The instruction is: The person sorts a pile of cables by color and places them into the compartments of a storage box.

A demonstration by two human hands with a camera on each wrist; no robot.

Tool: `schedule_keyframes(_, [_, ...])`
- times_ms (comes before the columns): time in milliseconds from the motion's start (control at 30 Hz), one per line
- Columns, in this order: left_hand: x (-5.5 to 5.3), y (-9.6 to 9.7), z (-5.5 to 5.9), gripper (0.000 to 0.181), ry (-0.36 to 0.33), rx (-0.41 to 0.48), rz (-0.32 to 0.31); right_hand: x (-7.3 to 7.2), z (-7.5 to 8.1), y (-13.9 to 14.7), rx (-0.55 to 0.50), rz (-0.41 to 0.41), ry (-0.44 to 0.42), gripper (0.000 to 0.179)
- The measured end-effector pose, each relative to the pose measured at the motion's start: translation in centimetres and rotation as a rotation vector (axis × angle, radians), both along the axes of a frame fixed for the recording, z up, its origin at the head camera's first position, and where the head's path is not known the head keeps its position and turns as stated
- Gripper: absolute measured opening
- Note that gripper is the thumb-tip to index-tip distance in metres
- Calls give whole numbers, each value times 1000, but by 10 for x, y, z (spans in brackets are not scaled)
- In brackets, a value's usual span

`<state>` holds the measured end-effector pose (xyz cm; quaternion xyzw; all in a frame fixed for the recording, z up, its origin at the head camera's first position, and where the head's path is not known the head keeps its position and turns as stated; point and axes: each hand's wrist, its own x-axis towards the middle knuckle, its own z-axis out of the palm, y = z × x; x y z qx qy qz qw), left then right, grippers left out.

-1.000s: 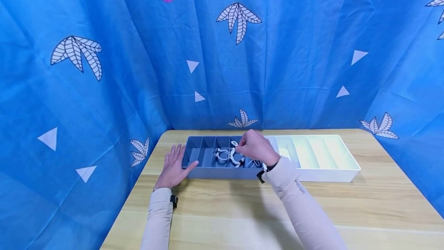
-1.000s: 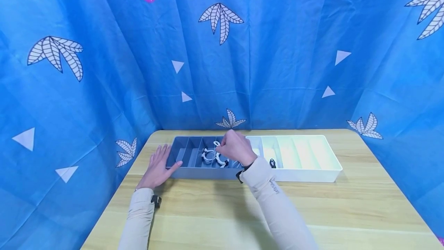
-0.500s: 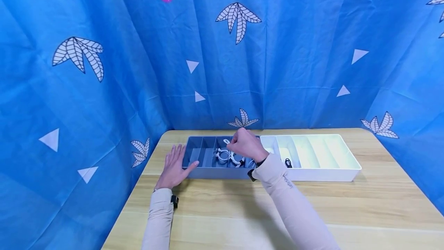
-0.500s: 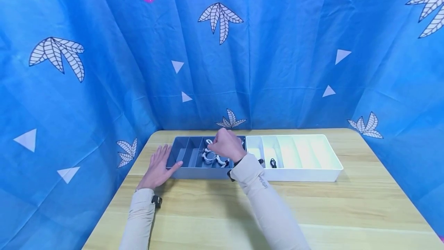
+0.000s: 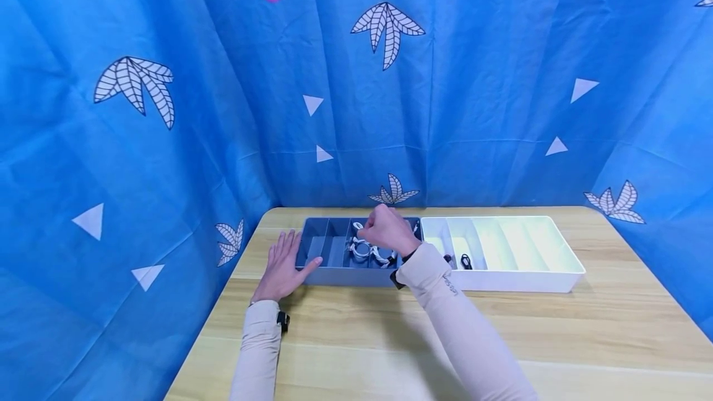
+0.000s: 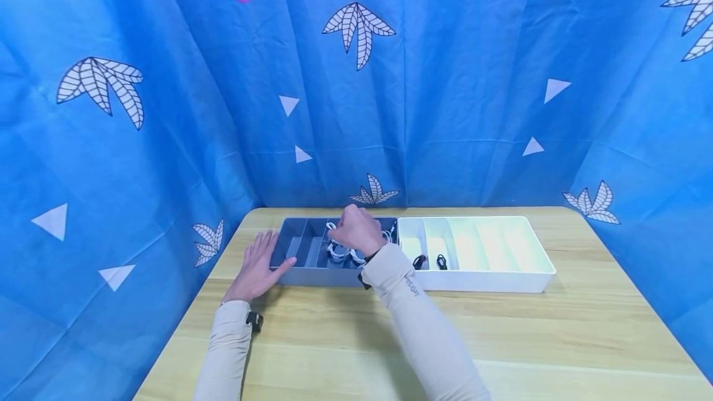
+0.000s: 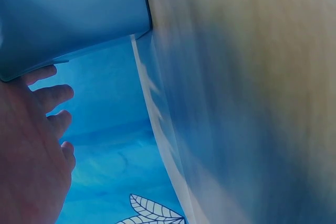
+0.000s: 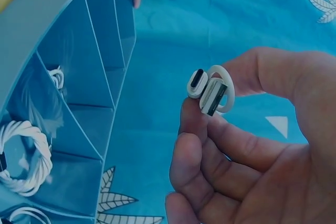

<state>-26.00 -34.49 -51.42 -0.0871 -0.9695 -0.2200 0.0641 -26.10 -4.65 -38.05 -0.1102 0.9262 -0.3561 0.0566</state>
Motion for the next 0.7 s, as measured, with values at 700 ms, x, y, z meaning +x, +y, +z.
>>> schedule_keyframes(700, [13, 5, 6, 104, -21, -7, 23, -13, -14, -25, -108, 6, -77, 58])
